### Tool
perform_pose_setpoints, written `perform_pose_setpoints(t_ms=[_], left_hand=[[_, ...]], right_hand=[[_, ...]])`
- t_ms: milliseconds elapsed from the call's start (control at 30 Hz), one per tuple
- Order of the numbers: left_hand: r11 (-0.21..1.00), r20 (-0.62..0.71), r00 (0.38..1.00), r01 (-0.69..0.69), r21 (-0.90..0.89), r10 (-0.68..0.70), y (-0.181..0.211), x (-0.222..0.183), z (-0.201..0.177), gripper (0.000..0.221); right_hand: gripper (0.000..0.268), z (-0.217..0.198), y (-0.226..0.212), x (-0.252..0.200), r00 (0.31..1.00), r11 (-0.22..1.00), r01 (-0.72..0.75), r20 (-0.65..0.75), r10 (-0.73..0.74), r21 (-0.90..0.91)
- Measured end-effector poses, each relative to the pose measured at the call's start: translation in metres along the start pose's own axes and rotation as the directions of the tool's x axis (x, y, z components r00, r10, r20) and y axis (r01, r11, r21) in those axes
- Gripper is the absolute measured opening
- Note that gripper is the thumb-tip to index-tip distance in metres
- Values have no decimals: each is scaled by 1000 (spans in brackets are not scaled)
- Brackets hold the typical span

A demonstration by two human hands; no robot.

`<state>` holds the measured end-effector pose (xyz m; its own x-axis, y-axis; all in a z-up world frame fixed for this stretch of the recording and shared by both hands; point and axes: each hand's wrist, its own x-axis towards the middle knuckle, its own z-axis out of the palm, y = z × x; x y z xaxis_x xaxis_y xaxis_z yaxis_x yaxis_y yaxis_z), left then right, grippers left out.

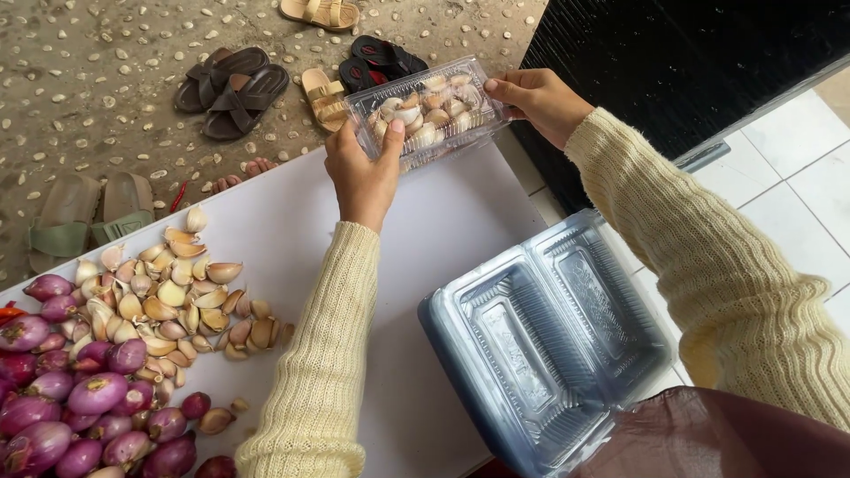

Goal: The person places garlic cloves into small plastic containers by hand.

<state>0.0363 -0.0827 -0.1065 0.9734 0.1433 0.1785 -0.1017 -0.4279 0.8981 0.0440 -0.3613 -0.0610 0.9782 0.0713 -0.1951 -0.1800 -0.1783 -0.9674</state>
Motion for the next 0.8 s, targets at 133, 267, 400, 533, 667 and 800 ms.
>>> perform_pose_setpoints(t_ms=[133, 267, 400, 533, 667, 800], left_hand=[[991, -11, 998, 58, -117, -59, 20, -5, -12, 60], [925, 118, 951, 306, -224, -286, 31, -2, -21, 85], [862, 222, 895, 438, -257, -388, 55, -3, -36, 105], [853, 244, 913, 396, -339, -326, 63, -5, -37, 114], [839, 244, 934, 345, -420, -262, 69, -11, -39, 111], [842, 242, 940, 328, -428, -242, 74, -14, -41, 106]], right_hand=[[35, 5, -7, -1, 999, 999, -43, -13, 43, 19], [50, 6, -10, 1, 993, 998, -62, -105, 62, 7], [84, 11, -17, -1, 981, 989, -120, -165, 105, -89], [85, 10, -18, 1, 980, 993, -120, -162, 116, -15], [106, 10, -25, -3, 987, 993, -73, -134, 85, 95], [120, 13, -29, -6, 981, 987, -77, -166, 99, 139]])
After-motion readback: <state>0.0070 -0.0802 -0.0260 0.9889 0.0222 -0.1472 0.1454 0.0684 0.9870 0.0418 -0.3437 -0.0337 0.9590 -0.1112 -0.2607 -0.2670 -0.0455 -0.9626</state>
